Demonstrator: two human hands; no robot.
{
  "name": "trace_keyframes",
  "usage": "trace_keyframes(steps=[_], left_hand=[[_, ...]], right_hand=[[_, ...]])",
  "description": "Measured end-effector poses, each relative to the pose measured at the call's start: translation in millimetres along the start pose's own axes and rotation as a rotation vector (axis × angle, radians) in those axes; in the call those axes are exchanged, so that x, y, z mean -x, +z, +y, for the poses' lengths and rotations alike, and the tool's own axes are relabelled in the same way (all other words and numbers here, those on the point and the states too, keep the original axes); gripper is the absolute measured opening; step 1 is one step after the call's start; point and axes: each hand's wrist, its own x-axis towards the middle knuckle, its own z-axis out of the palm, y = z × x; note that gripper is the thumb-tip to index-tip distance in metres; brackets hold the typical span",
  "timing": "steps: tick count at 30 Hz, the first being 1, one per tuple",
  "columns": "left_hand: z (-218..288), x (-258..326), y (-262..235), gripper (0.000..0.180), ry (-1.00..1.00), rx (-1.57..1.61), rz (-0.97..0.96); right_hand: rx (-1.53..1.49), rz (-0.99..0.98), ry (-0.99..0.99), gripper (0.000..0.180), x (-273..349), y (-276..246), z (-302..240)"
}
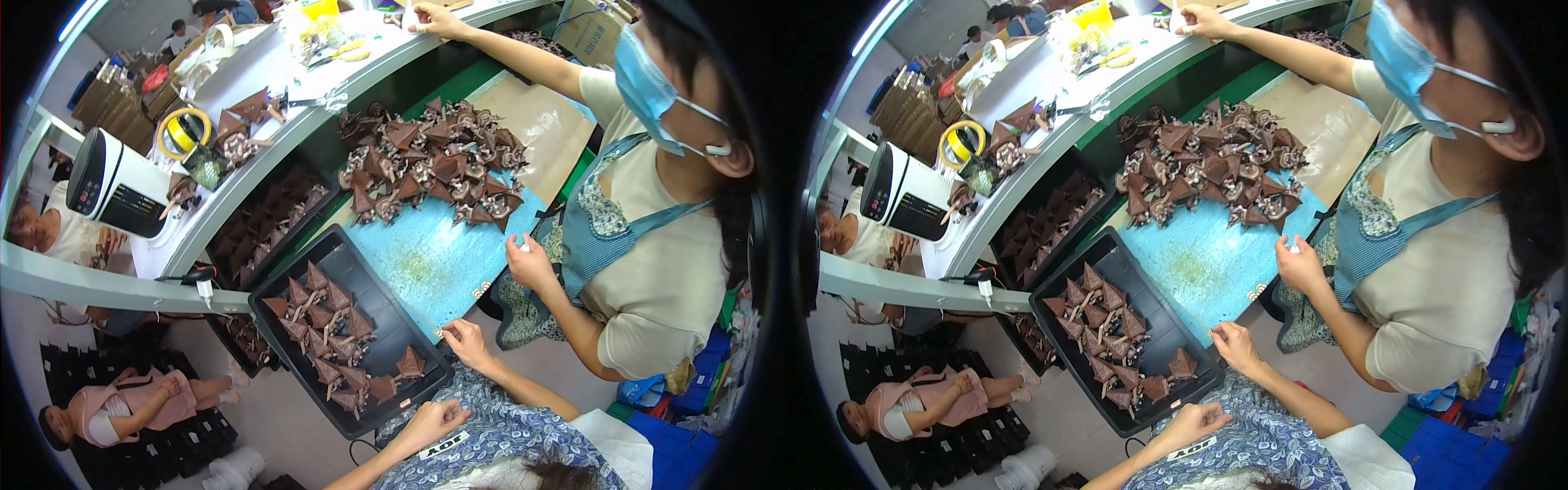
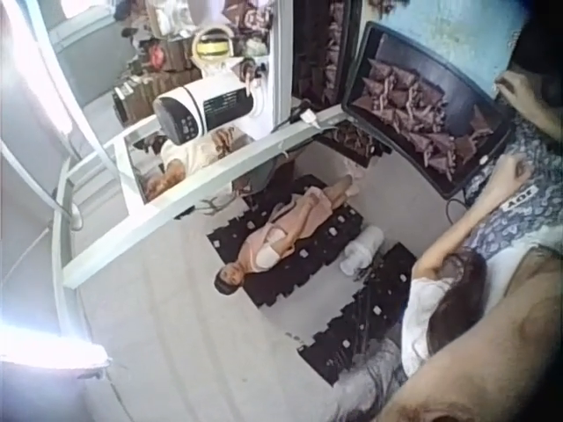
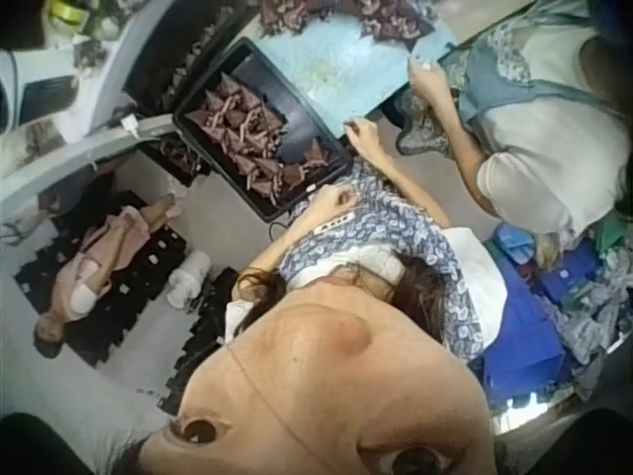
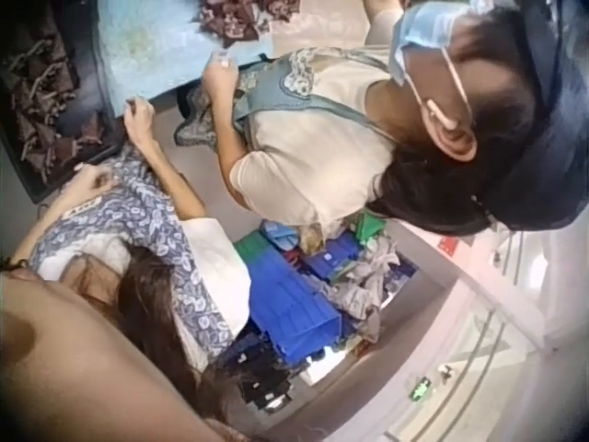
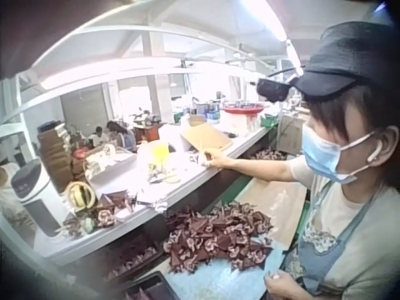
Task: The person assembles small brown plastic components by applying glue from a bottle to join parts, then organizes the finished pieces into a black tray.
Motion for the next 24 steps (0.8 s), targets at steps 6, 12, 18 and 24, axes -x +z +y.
trace_keyframes(steps=[6, 12, 18, 24], left_hand=[[60, 18, -55, 0.025, 0.079, 0.593, 0.034], [154, 35, -85, 0.030, 0.843, 0.608, -0.320], [204, 20, -86, 0.025, 0.949, 0.278, -0.458], [212, 6, -74, 0.030, 1.079, 0.036, -0.548]], right_hand=[[0.008, 0.012, 0.005, 0.014, -8, -3, 5], [-0.006, -0.029, -0.007, 0.015, -10, 5, 11], [0.014, -0.057, 0.010, 0.015, -11, 2, 6], [0.016, -0.077, -0.017, 0.015, -12, 4, 10]])
